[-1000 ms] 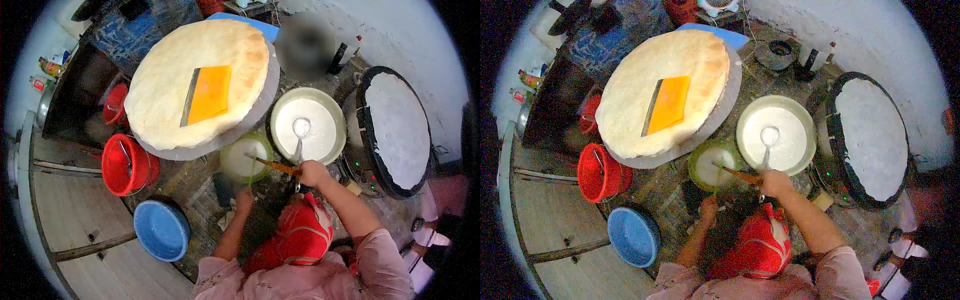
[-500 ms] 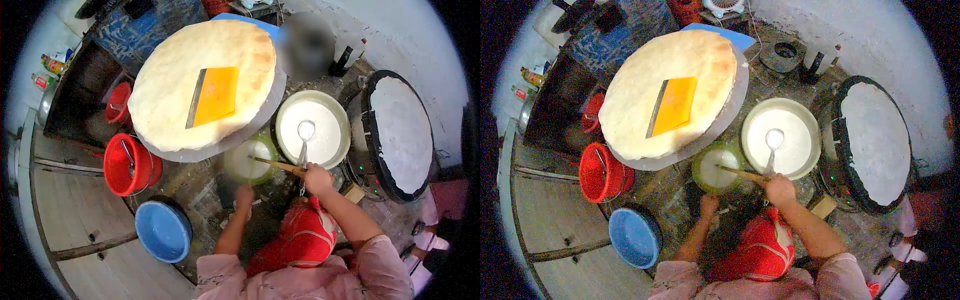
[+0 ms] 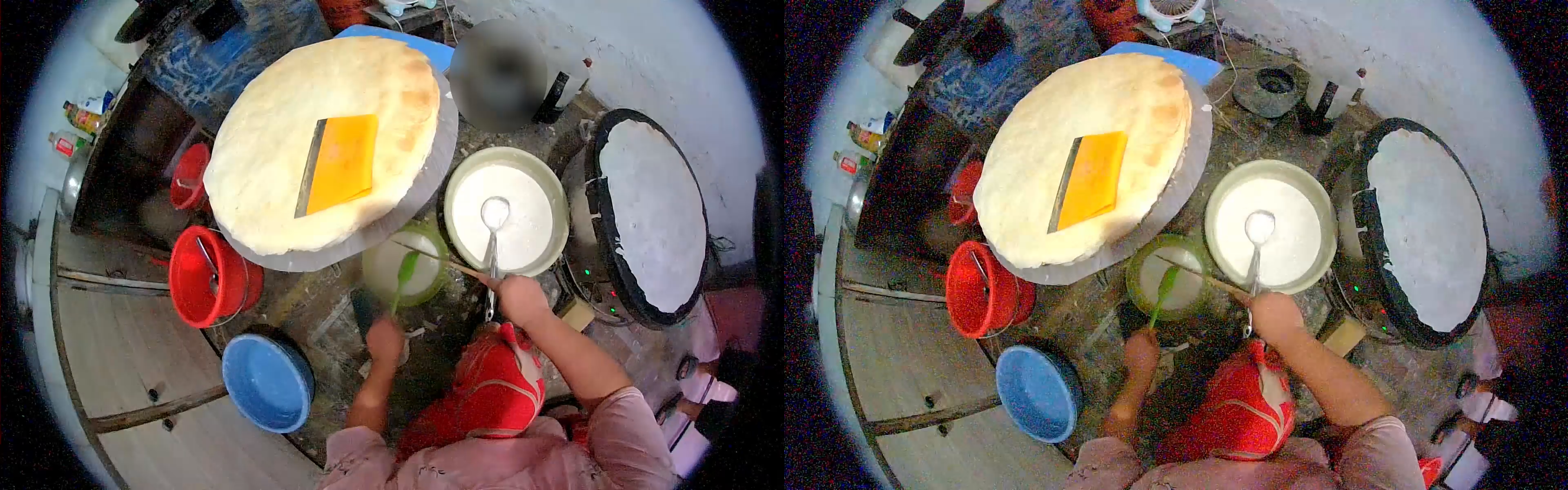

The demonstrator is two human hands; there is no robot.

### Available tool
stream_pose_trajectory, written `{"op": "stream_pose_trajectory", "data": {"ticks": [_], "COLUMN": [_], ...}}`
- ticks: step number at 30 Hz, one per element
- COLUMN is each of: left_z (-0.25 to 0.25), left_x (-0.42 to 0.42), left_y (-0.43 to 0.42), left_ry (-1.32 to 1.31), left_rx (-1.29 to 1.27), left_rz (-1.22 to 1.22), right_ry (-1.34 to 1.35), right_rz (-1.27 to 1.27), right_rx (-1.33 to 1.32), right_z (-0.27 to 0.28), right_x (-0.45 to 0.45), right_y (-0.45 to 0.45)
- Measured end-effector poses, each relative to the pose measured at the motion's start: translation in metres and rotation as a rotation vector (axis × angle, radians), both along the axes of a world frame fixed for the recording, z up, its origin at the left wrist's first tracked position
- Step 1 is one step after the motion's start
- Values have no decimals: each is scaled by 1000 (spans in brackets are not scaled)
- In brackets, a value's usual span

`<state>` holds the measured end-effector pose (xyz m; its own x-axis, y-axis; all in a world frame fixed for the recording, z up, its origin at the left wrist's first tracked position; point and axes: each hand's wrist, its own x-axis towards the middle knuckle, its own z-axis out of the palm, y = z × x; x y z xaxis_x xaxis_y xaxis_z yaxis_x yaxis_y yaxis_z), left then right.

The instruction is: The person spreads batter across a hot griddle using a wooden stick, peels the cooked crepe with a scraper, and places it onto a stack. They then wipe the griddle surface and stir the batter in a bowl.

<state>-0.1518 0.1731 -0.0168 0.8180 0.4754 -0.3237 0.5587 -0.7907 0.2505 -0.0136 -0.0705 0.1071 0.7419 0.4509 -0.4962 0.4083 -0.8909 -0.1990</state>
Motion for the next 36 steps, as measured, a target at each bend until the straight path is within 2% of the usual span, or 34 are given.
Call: {"op": "stream_pose_trajectory", "data": {"ticks": [2, 3, 4, 8, 10, 11, 12, 14, 15, 16, 17, 18, 19, 20, 21, 22, 23, 24, 25, 26, 28, 30, 32, 33, 35, 36], "left_z": [4, -4, -13, -49, -74, -116, -157, -97, -93, -91, -90, -102, -128, -125, -123, -81, -48, -36, -27, -16, 54, 115, 157, 168, 192, 204], "left_x": [2, 0, 1, 13, 23, 10, -3, 12, 19, 25, 30, 23, 6, 6, 6, 7, 10, 12, 13, 12, 22, 36, 49, 60, 91, 108], "left_y": [-6, -9, -11, -7, 8, 17, 25, 21, 19, 16, 12, 6, 1, -5, -12, -17, -23, -29, -35, -40, -55, -61, -55, -46, -25, -13], "left_ry": [47, -50, -152, -188, 178, 79, -18, -76, -75, 62, 197, 194, 126, 85, 44, -86, -219, -227, -355, -484, -531, -564, -806, -878, -944, -939], "left_rx": [-78, -200, -323, -288, -179, -126, -66, -54, -52, -110, -168, -170, 11, 94, 181, 114, 47, 44, 31, 19, 50, 85, 293, 378, 484, 508], "left_rz": [13, 81, 148, 52, 67, 18, -31, -146, -151, -21, 106, 92, 42, 5, -29, -144, -261, -284, -357, -427, -478, -500, -502, -454, -347, -289], "right_ry": [-281, -337, -344, -380, -306, -227, -223, -161, -122, -124, 63, 252, 245, 161, 77, -8, -64, -48, -33, 181, -239, -105, 30, 238, 474, 484], "right_rz": [94, 146, 142, 146, 109, -3, -8, -133, -230, -234, -516, -802, -847, -908, -946, -986, -917, -885, -850, -953, -608, -660, -564, -593, -454, -293], "right_rx": [-11, 6, 3, 45, 58, 131, 129, 325, 417, 419, 670, 915, 892, 1049, 1045, 1042, 1013, 938, 864, 971, 647, 390, 390, 604, 450, 90], "right_z": [-16, -2, 4, 9, 15, 22, 20, 10, -7, -19, -29, -39, -49, -84, -90, -96, -131, -128, -123, -133, -173, -105, -101, -134, -128, -89], "right_x": [-3, -5, -5, -20, -27, -26, -25, -23, -25, -25, -24, -23, -18, -15, -9, -4, 2, 3, 4, 0, -30, -56, -90, -114, -136, -143], "right_y": [-10, -14, -19, -46, -64, -68, -74, -86, -93, -93, -93, -96, -103, -112, -114, -117, -128, -130, -131, -135, -149, -136, -150, -172, -182, -175]}}
